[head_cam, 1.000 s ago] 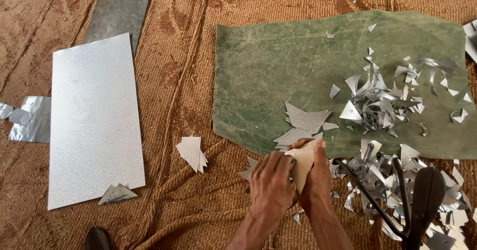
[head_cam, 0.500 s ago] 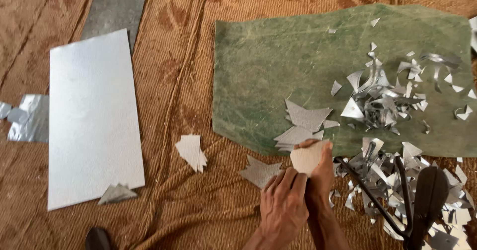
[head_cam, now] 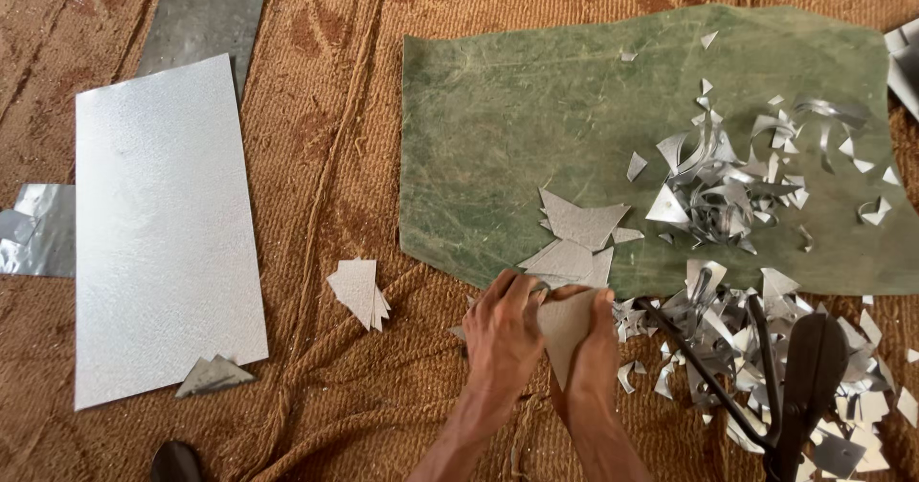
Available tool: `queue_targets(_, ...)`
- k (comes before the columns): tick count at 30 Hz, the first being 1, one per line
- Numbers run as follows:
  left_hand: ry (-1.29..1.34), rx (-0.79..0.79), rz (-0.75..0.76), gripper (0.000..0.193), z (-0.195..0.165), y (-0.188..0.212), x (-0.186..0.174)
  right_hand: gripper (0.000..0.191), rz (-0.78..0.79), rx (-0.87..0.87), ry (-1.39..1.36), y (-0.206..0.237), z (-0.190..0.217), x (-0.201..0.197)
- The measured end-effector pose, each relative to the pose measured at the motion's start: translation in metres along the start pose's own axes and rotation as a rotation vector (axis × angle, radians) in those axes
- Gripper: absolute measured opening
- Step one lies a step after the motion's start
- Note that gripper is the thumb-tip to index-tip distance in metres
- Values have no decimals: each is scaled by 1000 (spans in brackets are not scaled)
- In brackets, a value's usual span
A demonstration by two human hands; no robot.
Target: The person sits on a patterned rug and uses large shears to cut small triangular pieces from a stack of silver sheets. The person repeatedly picks up a sheet, cuts it into smaller pieces, and places the cut pieces on a green mat nearby.
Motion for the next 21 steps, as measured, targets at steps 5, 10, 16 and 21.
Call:
queue_targets(5, 58, -83, -11, 9, 30, 6, -14, 58, 76, 242, 328, -13, -14, -5)
queue_targets(10, 43, -83, 81, 13, 43, 26, -51, 52, 658, 460, 480, -6, -38, 13)
queue_targets(16, 178, -262, 238, 21, 56, 57, -47, 64, 963, 477, 783, -16, -64, 10)
queue_targets(21, 95, -171, 214, 8, 56, 77, -36, 42, 1149, 51, 1025, -39, -74, 20)
Point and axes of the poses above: each hand's wrist, its own y-axis away from the middle knuckle, its own x-axis out of the palm, z = x × y, the point moved 7 cm from there along -y, towards the middle knuckle, and after that the axes turned 10 degrees about -z, right-handed, at the moved point
